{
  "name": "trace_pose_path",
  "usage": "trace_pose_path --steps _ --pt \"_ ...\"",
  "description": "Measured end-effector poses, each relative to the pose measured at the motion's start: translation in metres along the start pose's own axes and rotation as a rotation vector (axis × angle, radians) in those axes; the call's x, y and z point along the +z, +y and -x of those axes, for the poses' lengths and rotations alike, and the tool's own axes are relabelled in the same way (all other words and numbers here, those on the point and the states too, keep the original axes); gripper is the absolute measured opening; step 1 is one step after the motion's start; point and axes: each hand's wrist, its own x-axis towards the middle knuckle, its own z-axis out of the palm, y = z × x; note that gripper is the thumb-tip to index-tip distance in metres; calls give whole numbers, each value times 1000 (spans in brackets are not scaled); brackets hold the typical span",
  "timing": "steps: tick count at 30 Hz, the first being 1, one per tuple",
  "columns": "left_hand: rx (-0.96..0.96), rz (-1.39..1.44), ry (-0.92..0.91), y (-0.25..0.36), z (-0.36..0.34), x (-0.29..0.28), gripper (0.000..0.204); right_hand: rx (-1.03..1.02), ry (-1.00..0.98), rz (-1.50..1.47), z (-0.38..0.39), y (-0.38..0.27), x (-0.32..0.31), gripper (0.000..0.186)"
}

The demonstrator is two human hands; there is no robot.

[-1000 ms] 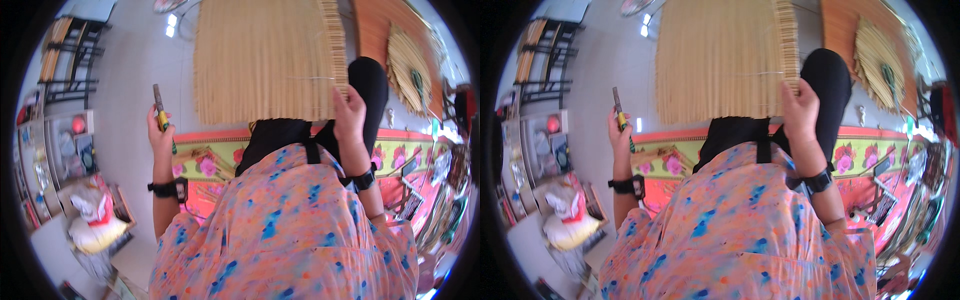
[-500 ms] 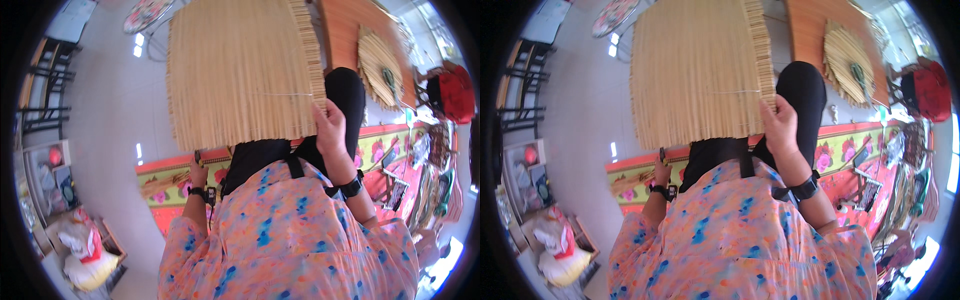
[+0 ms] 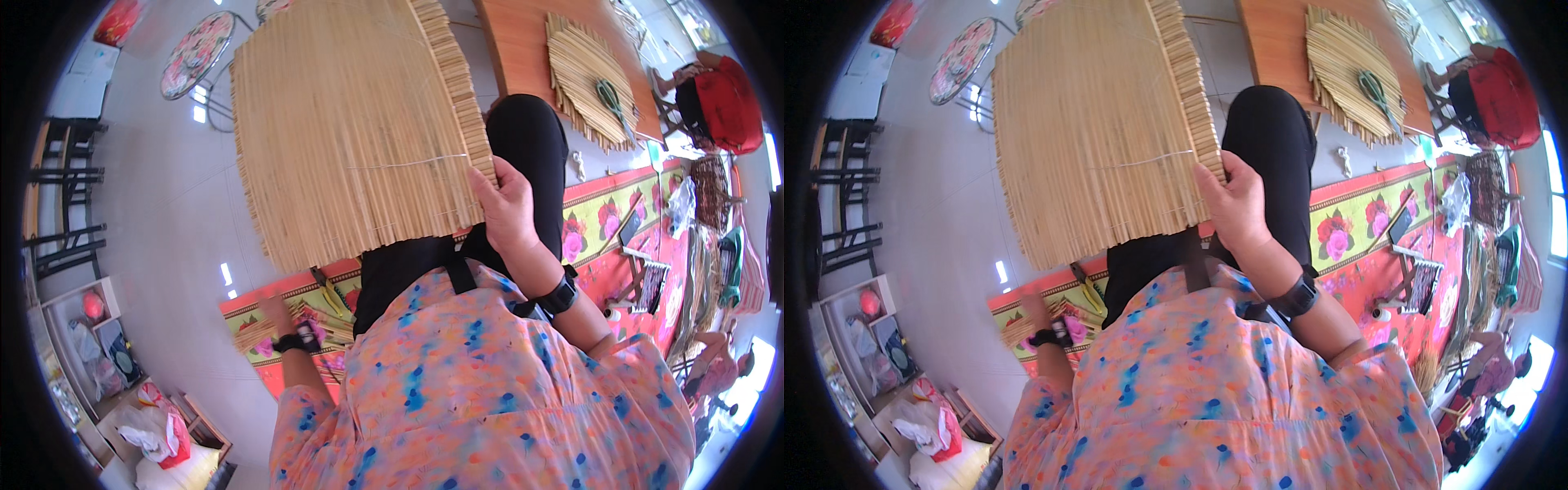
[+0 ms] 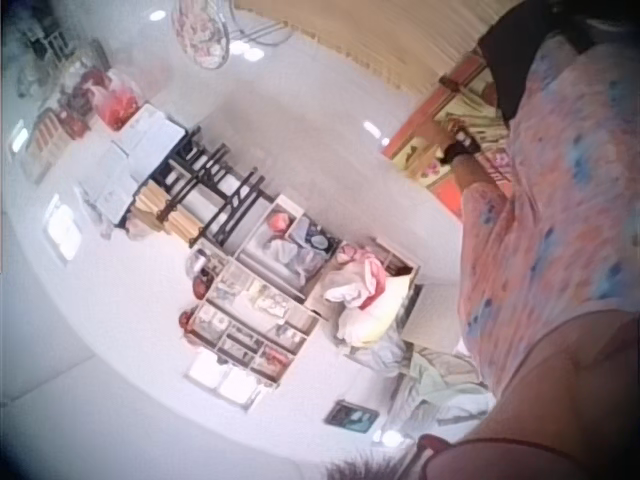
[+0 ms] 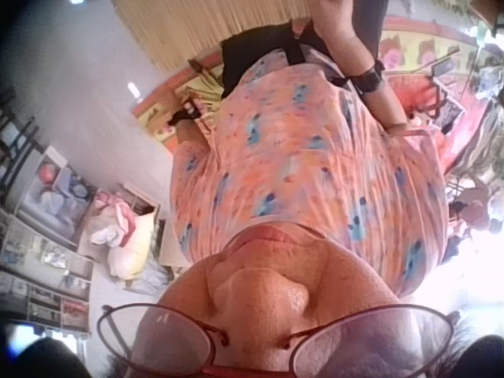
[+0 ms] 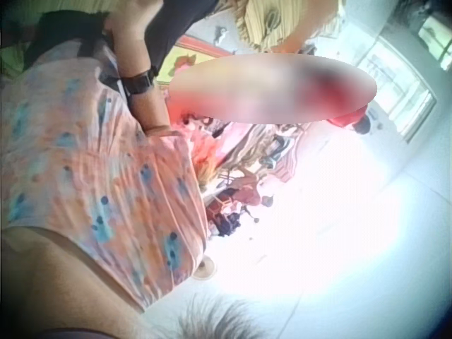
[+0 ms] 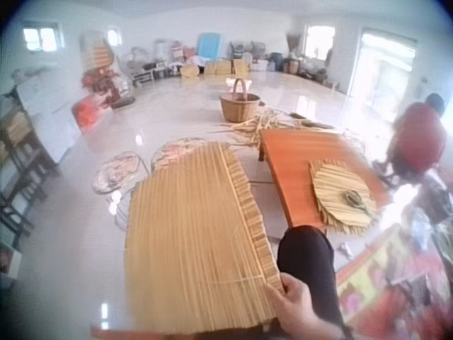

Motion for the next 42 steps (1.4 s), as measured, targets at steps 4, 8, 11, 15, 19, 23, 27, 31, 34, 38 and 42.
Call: trace_pose_path --steps 4,8,11,15,19,23,27,31,34,38,42 --pt "-87 513 252 113 -81 -143 54 -19 58 62 0 4 -15 17" --pt "188 931 -31 275 -58 -252 47 -22 32 50 -1 5 -12 18" --pt "803 904 -386 399 21 -285 34 44 35 62 1 -5 -13 18" --pt "1298 824 -556 483 88 -282 29 -5 39 32 -1 -4 -12 17" --pt "1404 548 -321 508 107 -268 21 -37 26 144 -3 -3 -17 17" --pt "1444 524 -262 520 112 -266 13 -37 40 175 -5 -7 -16 18" --pt "1395 518 -340 529 112 -271 11 -7 50 205 -8 -13 -14 19" --pt "1433 418 -442 538 101 -281 9 -6 38 256 -10 -15 -16 20" --pt "1408 550 -628 540 96 -293 6 -7 46 268 -10 -17 -15 20" --pt "978 887 -1124 547 90 -342 8 -20 93 275 -13 -16 -16 20" --pt "821 940 -1306 538 95 -352 14 -24 110 304 -15 -13 -17 22"
